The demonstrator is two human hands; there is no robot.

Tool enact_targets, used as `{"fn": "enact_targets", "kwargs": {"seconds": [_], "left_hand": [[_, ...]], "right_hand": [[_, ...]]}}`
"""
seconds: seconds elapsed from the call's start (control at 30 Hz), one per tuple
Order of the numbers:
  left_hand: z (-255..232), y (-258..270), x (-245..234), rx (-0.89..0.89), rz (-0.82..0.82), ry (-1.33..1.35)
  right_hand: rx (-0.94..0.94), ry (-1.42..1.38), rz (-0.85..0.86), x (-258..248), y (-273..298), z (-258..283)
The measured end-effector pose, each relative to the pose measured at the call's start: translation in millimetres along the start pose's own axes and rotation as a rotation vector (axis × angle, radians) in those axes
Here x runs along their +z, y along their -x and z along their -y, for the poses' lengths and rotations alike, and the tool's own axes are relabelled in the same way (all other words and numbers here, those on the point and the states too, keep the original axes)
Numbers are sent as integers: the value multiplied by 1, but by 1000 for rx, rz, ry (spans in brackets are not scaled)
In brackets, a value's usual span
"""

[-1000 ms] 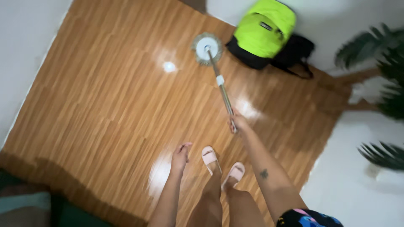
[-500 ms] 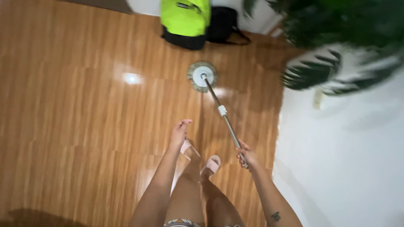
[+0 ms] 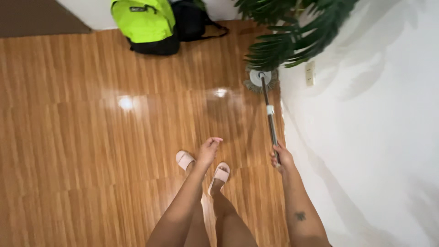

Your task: The person mops a wood-patterned floor using a spinning mop, moving a backpack out of the way, and then cleans the mop in a bucket.

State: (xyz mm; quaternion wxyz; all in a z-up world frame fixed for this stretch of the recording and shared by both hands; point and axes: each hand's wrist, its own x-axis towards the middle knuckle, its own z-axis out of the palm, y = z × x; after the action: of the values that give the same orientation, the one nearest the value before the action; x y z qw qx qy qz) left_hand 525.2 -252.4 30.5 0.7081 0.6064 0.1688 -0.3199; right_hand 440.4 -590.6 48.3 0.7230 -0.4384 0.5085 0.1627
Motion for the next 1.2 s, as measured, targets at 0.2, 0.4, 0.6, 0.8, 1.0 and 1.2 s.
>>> {"fn": "enact_targets", "kwargs": {"seconds": [0.2, 0.4, 0.6, 0.8, 1.0, 1.2], "left_hand": [[4, -16, 3, 4, 21, 9], [28, -10, -18, -59, 7, -67], [62, -32, -31, -72, -8, -33], [30, -45, -45, -82, 73, -86], [-33, -71, -123, 16, 174, -154], [-118, -82, -241, -86, 49, -252]], "right_hand": [[-6, -46, -64, 22, -76, 60], [36, -15, -55, 11, -74, 45], [-101, 233, -72, 69, -19, -56], [72, 107, 61, 159, 98, -121], [62, 14, 28, 279, 71, -117], [-47, -260, 43, 357, -66, -76]]}}
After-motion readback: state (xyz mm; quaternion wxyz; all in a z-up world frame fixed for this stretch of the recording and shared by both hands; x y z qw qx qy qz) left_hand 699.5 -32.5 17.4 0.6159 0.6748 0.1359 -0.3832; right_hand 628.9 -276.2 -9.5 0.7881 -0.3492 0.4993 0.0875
